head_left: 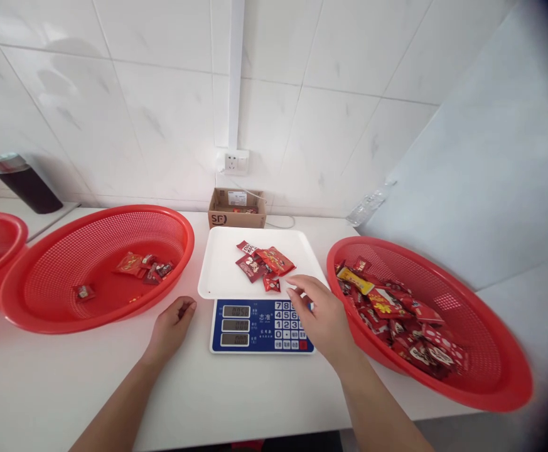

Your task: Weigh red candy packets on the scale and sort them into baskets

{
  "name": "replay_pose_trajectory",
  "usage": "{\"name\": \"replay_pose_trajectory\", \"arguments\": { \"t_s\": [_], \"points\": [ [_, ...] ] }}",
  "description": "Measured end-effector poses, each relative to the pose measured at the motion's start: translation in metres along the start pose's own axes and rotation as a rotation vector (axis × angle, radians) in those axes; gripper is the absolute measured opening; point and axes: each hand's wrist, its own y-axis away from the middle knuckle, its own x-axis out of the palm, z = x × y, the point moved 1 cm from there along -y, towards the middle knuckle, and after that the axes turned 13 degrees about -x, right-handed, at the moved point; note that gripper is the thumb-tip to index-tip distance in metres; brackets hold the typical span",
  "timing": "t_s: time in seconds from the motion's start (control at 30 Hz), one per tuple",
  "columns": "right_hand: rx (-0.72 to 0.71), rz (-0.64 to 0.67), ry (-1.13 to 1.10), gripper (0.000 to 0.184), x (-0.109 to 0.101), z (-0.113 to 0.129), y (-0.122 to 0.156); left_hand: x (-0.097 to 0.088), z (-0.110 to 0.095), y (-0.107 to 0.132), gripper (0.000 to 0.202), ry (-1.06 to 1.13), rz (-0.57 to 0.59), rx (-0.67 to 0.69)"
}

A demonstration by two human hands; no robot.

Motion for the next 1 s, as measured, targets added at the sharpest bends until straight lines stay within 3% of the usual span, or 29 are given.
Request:
{"name": "replay_pose_trajectory", "arguments": {
  "t_s": [0.17,0.37,0.6,0.77,1.0],
  "points": [
    [-0.031,-0.001,0.009,0.017,-0.014,0.002,0.023,-0.001,-0.002,0.001,0.030,0.001,0.004,-0.009],
    [0.008,0.027,0.058,0.017,-0.020,-0.017,0.076,-0.001,-0.004,0.001,0.030,0.003,-0.003,-0.012],
    [0.349,-0.133,0.113,0.028,-0.008,-0.049,0.129,0.002,-0.002,-0.001,0.030,-0.004,-0.004,-0.019],
    [0.524,-0.141,-0.093,0.049,0.009,-0.065,0.136,0.002,-0.002,0.000,0.031,-0.015,-0.010,-0.016],
    [0.640,-0.135,-0.288,0.061,0.020,-0.074,0.119,0.000,-0.002,0.002,0.037,0.005,-0.019,-0.050]
  ]
}}
